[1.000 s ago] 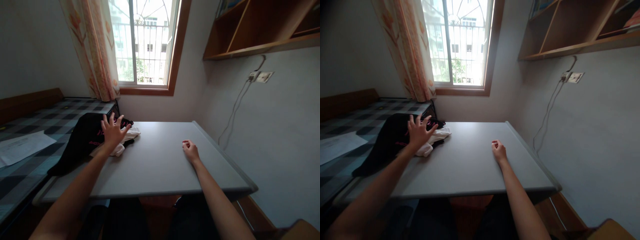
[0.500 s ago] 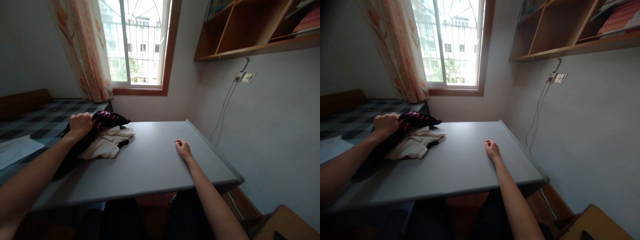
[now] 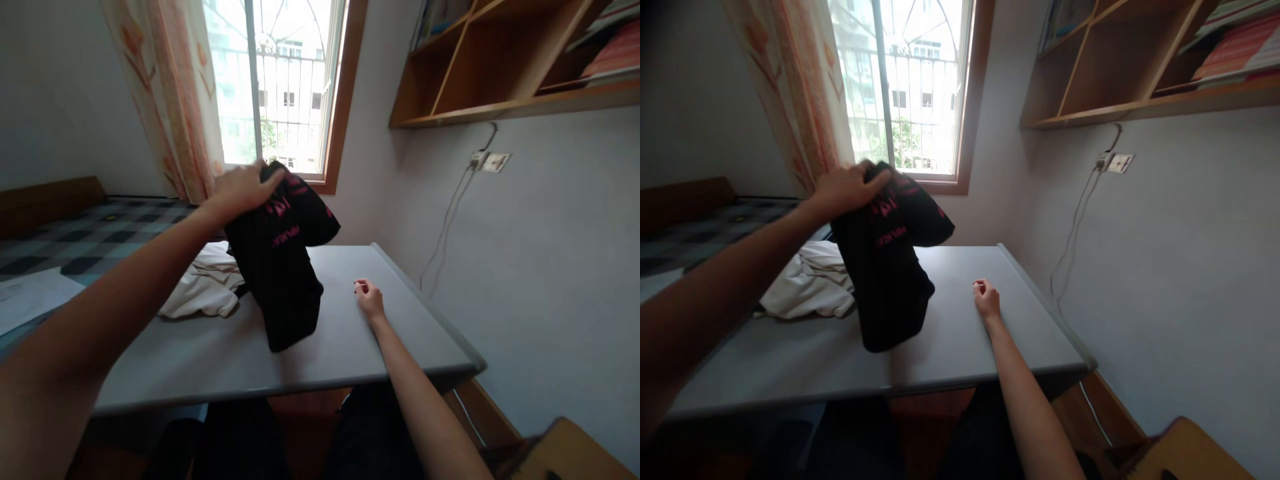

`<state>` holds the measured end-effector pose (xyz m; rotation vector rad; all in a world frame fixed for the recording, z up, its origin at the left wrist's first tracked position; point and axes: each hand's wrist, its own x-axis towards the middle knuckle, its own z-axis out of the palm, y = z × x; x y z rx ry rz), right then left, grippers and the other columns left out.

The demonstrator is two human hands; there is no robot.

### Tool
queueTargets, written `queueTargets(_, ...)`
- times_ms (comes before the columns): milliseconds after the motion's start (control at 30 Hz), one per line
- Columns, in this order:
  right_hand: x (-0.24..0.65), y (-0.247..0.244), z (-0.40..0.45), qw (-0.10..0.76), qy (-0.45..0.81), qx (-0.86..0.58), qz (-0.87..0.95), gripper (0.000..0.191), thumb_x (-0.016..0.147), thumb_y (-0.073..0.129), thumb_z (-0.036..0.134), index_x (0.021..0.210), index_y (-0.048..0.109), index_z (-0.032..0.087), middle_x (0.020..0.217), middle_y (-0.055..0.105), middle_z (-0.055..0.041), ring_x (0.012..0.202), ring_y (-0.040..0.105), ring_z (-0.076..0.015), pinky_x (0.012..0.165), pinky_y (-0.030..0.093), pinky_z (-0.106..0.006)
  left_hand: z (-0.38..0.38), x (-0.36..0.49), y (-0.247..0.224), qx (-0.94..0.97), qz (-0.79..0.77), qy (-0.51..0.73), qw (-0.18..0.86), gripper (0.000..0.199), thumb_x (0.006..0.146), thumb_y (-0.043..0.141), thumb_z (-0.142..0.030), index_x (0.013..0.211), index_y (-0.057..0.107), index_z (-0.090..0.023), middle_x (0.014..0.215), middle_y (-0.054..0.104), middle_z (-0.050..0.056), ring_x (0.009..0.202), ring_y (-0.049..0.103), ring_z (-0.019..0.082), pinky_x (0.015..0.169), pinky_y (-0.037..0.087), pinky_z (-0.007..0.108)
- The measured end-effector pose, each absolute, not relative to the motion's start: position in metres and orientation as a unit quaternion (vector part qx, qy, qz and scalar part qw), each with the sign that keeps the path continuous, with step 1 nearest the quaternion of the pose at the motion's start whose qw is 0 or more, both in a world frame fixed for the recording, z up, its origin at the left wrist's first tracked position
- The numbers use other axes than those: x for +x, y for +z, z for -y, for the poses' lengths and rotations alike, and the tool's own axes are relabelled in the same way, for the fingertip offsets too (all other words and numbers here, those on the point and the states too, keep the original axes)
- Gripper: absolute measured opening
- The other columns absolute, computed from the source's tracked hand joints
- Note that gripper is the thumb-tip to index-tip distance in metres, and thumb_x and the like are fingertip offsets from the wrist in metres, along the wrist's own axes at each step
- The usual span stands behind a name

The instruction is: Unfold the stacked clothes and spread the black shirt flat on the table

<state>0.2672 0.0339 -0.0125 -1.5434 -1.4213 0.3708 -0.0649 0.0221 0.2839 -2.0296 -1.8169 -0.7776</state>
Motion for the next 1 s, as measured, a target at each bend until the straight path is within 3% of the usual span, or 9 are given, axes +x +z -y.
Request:
queueTargets(133, 0.267, -0.01, -0.035, 0.504, 0.166, -0.623, 0.574, 0.042, 0.081, 0.044, 0.052, 0.09, 0.065, 0.017, 0.07, 0.07, -0.0075, 0.066, 0.066, -0.0207, 0.067, 0.049, -0.03, -0.032, -0.043, 0.197, -0.785, 0.612, -0.093, -0.008, 0.064, 0.084, 0.038, -0.075, 0.117, 0.066, -0.027, 0.103, 0.07, 0.008, 0.101, 0.065, 0.032, 0.086, 0.048, 0.043)
queueTargets(300, 0.263, -0.01, -0.032, 0.445, 0.182, -0.623, 0.617, 0.046, 0.088, 0.04, 0.056, 0.095, 0.068, 0.021, 0.072, 0.072, -0.0046, 0.07, 0.067, -0.0202, 0.068, 0.049, -0.03, -0.023, -0.042, 0.094, -0.841, 0.506, -0.179, -0.064, 0.053, 0.087, 0.051, -0.059, 0.125, 0.063, -0.025, 0.124, 0.063, 0.011, 0.108, 0.063, 0.029, 0.091, 0.047, 0.036)
queueTargets(467, 0.264, -0.013, -0.029, 0.41, 0.166, -0.616, 0.652, 0.035, 0.086, 0.047, 0.047, 0.091, 0.069, 0.021, 0.082, 0.073, -0.0064, 0.078, 0.068, -0.0212, 0.073, 0.049, -0.03, -0.012, -0.04, 0.031, -0.837, 0.492, -0.231, -0.061, 0.047, 0.086, 0.059, -0.051, 0.126, 0.063, -0.025, 0.129, 0.061, 0.011, 0.124, 0.053, 0.029, 0.104, 0.035, 0.046)
queueTargets(633, 0.265, -0.013, -0.029, 0.401, 0.152, -0.614, 0.663, 0.032, 0.084, 0.047, 0.043, 0.084, 0.068, 0.02, 0.079, 0.072, -0.007, 0.074, 0.066, -0.0212, 0.07, 0.048, -0.03, -0.01, -0.042, 0.017, -0.818, 0.494, -0.288, -0.057, 0.026, 0.093, 0.053, -0.035, 0.111, 0.07, -0.026, 0.115, 0.068, 0.007, 0.112, 0.06, 0.024, 0.1, 0.037, 0.044)
queueTargets(800, 0.266, -0.013, -0.029, 0.412, 0.154, -0.61, 0.659, 0.03, 0.083, 0.048, 0.042, 0.082, 0.068, 0.02, 0.078, 0.072, -0.0069, 0.074, 0.066, -0.0212, 0.071, 0.049, -0.031, -0.007, -0.057, 0.041, -0.785, 0.476, -0.396, -0.01, 0.025, 0.094, 0.047, -0.029, 0.102, 0.07, -0.023, 0.096, 0.07, 0.005, 0.093, 0.064, 0.021, 0.094, 0.043, 0.039)
queueTargets(900, 0.265, -0.011, -0.028, 0.416, 0.149, -0.607, 0.661, 0.028, 0.082, 0.049, 0.04, 0.08, 0.068, 0.02, 0.078, 0.072, -0.0067, 0.074, 0.066, -0.0213, 0.072, 0.048, -0.031, -0.004, -0.074, 0.058, -0.696, 0.506, -0.508, 0.028, 0.024, 0.094, 0.046, -0.028, 0.106, 0.065, -0.022, 0.1, 0.068, 0.006, 0.095, 0.063, 0.021, 0.09, 0.046, 0.036)
queueTargets(1000, 0.264, -0.009, -0.027, 0.413, 0.14, -0.612, 0.659, 0.028, 0.081, 0.049, 0.04, 0.078, 0.068, 0.02, 0.076, 0.072, -0.0065, 0.073, 0.066, -0.0216, 0.072, 0.048, -0.032, 0.0, -0.088, 0.07, -0.621, 0.547, -0.555, 0.086, 0.03, 0.089, 0.045, -0.02, 0.115, 0.061, -0.02, 0.111, 0.064, 0.008, 0.105, 0.06, 0.022, 0.097, 0.044, 0.037)
